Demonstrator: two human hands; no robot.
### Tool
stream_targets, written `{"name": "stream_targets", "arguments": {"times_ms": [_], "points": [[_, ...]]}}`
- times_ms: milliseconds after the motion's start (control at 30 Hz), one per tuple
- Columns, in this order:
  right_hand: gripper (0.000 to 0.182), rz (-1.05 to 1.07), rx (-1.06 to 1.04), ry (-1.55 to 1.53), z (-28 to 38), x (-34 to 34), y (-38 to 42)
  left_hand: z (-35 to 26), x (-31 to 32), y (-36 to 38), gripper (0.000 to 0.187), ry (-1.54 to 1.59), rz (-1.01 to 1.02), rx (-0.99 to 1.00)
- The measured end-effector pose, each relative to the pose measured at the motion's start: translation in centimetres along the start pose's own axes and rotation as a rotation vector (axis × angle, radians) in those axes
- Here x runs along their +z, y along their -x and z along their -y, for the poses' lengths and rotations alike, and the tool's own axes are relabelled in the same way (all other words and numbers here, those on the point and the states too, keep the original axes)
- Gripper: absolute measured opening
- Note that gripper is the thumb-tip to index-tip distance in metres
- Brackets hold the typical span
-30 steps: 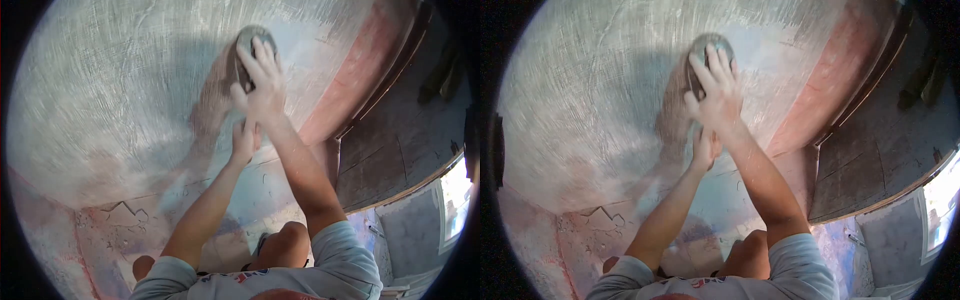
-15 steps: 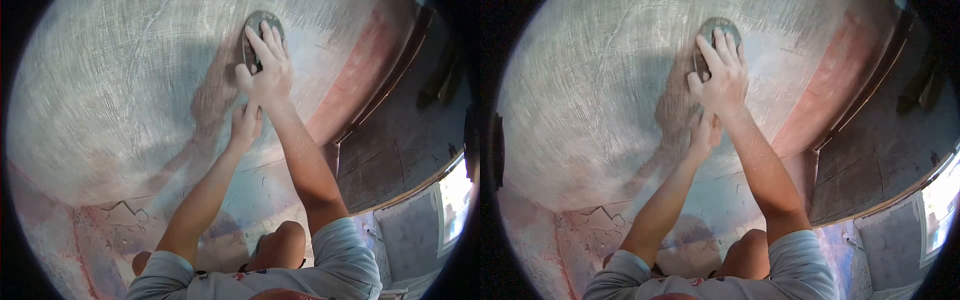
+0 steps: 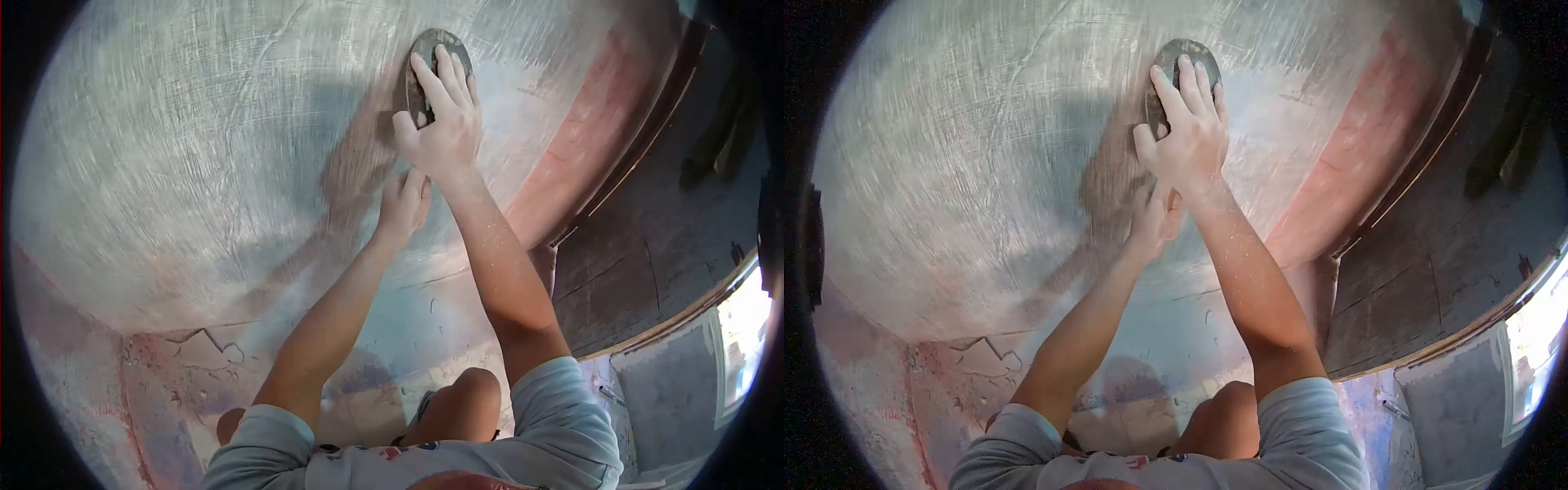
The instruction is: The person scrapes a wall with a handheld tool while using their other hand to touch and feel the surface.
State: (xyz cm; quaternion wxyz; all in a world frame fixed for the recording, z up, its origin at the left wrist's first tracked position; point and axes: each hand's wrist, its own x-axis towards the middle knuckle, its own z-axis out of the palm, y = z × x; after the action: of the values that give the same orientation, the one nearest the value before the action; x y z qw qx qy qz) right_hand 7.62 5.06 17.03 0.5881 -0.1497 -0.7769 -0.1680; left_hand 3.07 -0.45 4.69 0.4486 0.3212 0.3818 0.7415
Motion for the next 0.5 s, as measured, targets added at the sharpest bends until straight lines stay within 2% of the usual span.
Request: {"name": "stream_targets", "arguments": {"times_ms": [67, 133, 200, 267, 367, 400, 467, 500], "points": [[0.072, 0.016, -0.013, 0.003, -0.1, 0.2, 1.0, 0.4, 0.3, -0.3, 0.062, 0.026, 0.046, 0.0], [0.076, 0.087, 0.028, -0.006, 0.8, -0.1, 4.5, 5.8, -1.2, 0.4, 0.06, 0.08, -0.041, 0.081], [0.078, 0.153, 0.067, -0.016, 1.9, 0.2, 10.3, 10.5, -4.7, 3.3, 0.058, 0.057, 0.023, -0.06], [0.076, 0.22, 0.097, -0.059, 2.8, 0.0, 15.1, 12.9, -6.3, 6.7, 0.058, -0.01, -0.01, -0.088], [0.072, 0.199, 0.086, -0.079, 2.8, -0.1, 14.5, 11.3, -5.5, 7.0, 0.058, 0.004, -0.056, -0.145], [0.071, 0.187, 0.073, -0.067, 2.7, -0.6, 11.9, 10.4, -5.0, 5.8, 0.058, -0.018, -0.031, -0.128], [0.069, 0.076, 0.024, -0.058, 1.4, -0.5, 6.4, 6.7, -2.3, 2.5, 0.058, -0.038, -0.022, 0.032], [0.069, 0.029, -0.005, -0.067, 0.5, -0.5, 3.8, 3.6, -0.8, 1.1, 0.058, -0.006, 0.025, 0.028]]}}
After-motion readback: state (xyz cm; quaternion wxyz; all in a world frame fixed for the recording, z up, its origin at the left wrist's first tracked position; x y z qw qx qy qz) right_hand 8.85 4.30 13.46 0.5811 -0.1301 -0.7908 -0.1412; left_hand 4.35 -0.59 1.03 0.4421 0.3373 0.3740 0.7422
